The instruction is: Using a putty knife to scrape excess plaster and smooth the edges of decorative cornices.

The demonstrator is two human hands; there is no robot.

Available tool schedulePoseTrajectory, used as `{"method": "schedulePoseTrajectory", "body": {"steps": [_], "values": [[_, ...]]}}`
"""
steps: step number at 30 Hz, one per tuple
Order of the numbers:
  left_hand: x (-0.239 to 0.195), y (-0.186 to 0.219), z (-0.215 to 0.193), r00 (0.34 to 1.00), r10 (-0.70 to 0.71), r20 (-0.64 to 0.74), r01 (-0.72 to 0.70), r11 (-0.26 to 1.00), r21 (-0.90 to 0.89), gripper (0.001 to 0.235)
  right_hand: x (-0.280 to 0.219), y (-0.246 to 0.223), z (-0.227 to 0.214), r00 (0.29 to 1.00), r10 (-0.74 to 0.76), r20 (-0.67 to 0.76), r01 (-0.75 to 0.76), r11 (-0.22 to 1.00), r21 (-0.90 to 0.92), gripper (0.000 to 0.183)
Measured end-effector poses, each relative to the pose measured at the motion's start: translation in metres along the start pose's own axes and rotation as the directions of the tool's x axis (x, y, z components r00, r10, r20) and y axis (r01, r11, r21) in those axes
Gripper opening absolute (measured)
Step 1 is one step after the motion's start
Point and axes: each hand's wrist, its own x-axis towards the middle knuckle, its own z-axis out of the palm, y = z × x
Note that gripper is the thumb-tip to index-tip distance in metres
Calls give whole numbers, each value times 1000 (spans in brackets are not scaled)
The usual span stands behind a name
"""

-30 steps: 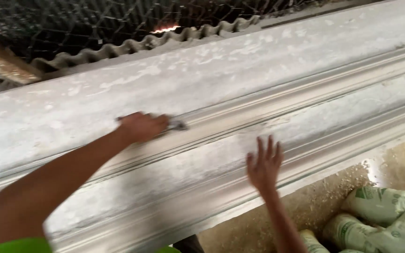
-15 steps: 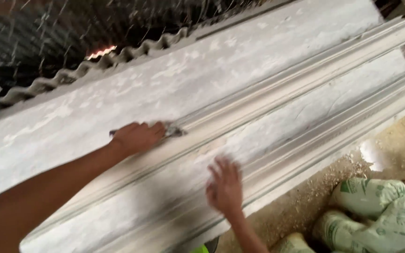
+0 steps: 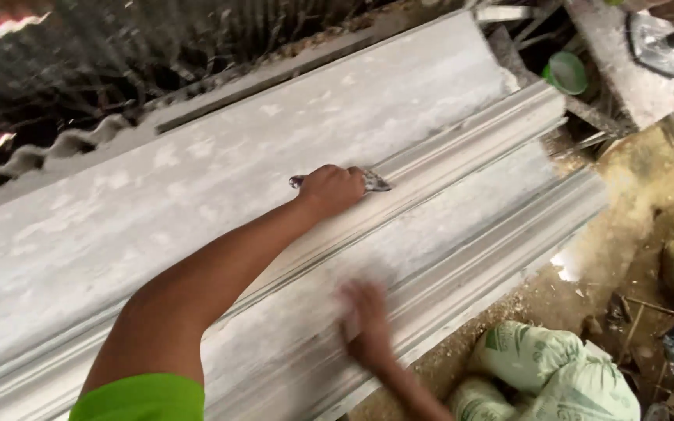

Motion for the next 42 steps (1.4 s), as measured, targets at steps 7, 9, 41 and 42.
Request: {"method": "schedulePoseTrajectory", "body": {"steps": [7,9,41,42], "values": [[56,3,-5,1000,23,-20,-22,998,52,20,115,245,-212,988,132,-75,-151,899,-411,53],[39,0,-3,974,40,-222,14,972,237,19,138,293,-258,990,142,6,-112,806,-582,55],[449,55,-20,984,-47,171,34,996,81,14,188,447,-325,939,269,213,-179,914,-365,70],[430,50,-50,942,-31,333,8,997,73,14,190,448,-323,932,276,236,-178,914,-365,72]]}}
